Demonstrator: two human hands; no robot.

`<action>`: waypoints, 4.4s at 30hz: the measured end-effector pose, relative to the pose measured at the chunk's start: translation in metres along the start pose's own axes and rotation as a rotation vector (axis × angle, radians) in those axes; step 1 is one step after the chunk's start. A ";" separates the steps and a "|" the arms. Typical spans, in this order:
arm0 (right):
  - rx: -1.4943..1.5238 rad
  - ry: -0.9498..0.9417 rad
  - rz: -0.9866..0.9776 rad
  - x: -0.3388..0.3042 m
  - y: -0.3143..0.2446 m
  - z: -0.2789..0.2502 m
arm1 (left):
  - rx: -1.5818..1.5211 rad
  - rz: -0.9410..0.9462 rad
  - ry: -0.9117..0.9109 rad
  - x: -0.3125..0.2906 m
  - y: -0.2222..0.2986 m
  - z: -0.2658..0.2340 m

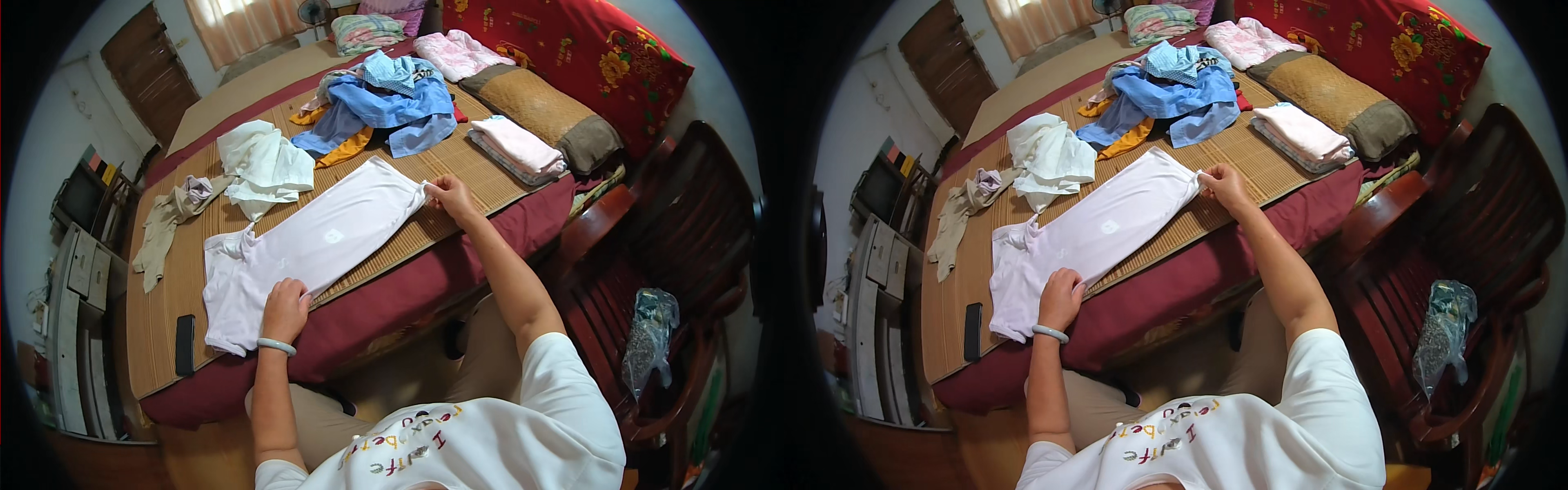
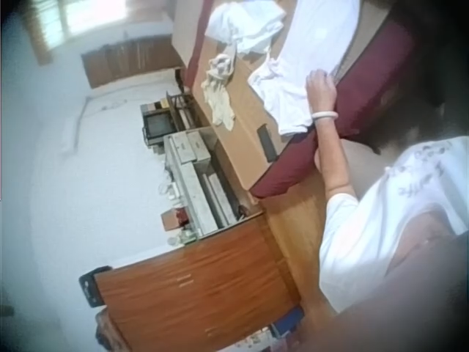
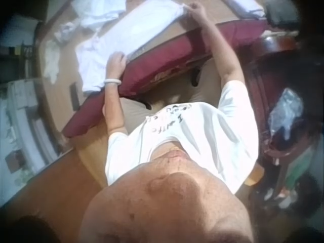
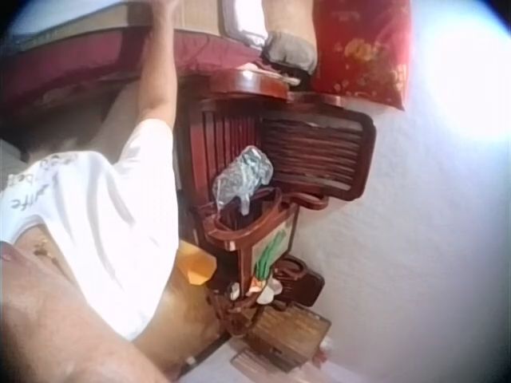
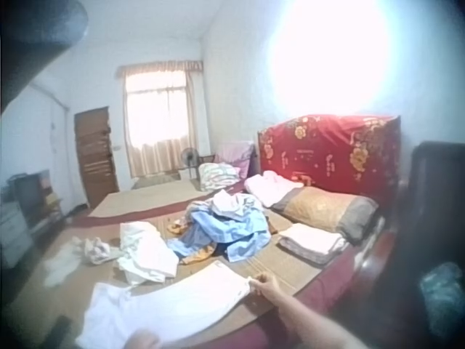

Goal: The recorder is folding several items of laundry on a bed covered with cardboard.

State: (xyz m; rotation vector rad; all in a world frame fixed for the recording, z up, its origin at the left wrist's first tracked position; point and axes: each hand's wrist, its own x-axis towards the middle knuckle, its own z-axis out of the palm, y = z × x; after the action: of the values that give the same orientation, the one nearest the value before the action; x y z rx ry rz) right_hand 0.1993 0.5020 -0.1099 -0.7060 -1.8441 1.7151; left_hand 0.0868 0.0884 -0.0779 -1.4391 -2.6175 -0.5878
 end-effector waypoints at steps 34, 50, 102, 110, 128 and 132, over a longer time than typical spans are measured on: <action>-0.112 -0.160 0.216 0.002 0.005 -0.049 | 0.097 0.031 0.086 -0.005 -0.006 -0.005; -0.491 -0.279 0.254 -0.024 -0.008 -0.109 | 0.208 0.023 0.053 -0.038 -0.013 -0.017; -1.122 -0.430 -0.584 -0.035 0.002 0.176 | 0.242 -0.399 0.208 -0.027 -0.075 -0.029; -1.397 0.052 -0.347 0.063 0.050 0.064 | 0.330 -0.677 -0.028 -0.044 -0.079 -0.059; -0.876 -0.408 -0.891 -0.043 -0.002 0.241 | 0.267 -0.572 -0.065 -0.062 -0.074 -0.034; -0.768 -0.812 -0.835 -0.079 -0.025 0.325 | 0.296 -0.655 -0.223 -0.064 -0.073 -0.032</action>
State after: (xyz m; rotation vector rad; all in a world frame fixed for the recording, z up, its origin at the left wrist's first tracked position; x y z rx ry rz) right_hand 0.0337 0.2107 -0.1077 0.6126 -2.7944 0.7173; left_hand 0.0578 -0.0095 -0.0864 -0.5756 -3.1728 -0.0633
